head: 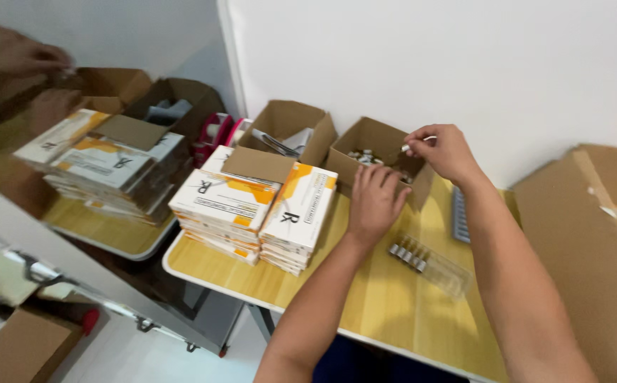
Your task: The person places small vials into a blister pack, then inserts the filled blister pack into a medicine box. The person repeats this process with additional vials and boxes.
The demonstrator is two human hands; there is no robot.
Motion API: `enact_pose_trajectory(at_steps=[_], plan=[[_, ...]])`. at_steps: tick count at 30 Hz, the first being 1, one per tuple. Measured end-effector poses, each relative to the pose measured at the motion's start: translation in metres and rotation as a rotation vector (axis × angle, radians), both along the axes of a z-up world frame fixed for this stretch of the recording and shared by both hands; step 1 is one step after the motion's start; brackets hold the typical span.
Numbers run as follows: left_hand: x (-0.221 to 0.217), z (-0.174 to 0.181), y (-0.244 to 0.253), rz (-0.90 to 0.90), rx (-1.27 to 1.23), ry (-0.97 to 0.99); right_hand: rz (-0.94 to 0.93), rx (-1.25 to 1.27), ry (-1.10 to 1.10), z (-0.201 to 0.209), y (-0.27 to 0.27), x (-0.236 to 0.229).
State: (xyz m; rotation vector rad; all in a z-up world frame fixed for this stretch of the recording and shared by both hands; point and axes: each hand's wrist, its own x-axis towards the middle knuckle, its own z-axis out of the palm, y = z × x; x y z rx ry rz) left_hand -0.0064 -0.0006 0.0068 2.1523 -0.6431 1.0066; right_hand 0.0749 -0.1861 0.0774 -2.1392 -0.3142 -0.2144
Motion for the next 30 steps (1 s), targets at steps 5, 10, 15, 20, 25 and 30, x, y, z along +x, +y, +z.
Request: enact_pose_trajectory(at_steps=[5, 10, 15, 20, 25, 30], plan=[[-0.013, 0.008, -0.004, -0.132, -0.002, 0.066, -0.210, 0.162, -0.030, -0.021, -0.041, -0.103], [-0.020, 0.005, -0.008, -0.436, 0.328, 0.437, -0.247, 0.010, -0.100, -0.035, -0.050, -0.158], [-0.011, -0.011, -0.015, -0.646, 0.549, 0.436, -0.033, -0.421, -0.058, -0.031, -0.038, -0.168], [-0.013, -0.017, -0.015, -0.460, 0.774, 0.649, -0.012, -0.520, -0.040, -0.040, -0.028, -0.168], [-0.016, -0.003, -0.012, -0.364, 0.812, 0.680, 0.072, -0.598, -0.097, -0.054, -0.025, -0.160], [-0.016, -0.001, -0.013, -0.357, 0.812, 0.683, 0.156, -0.597, 0.049, -0.074, -0.031, -0.150]])
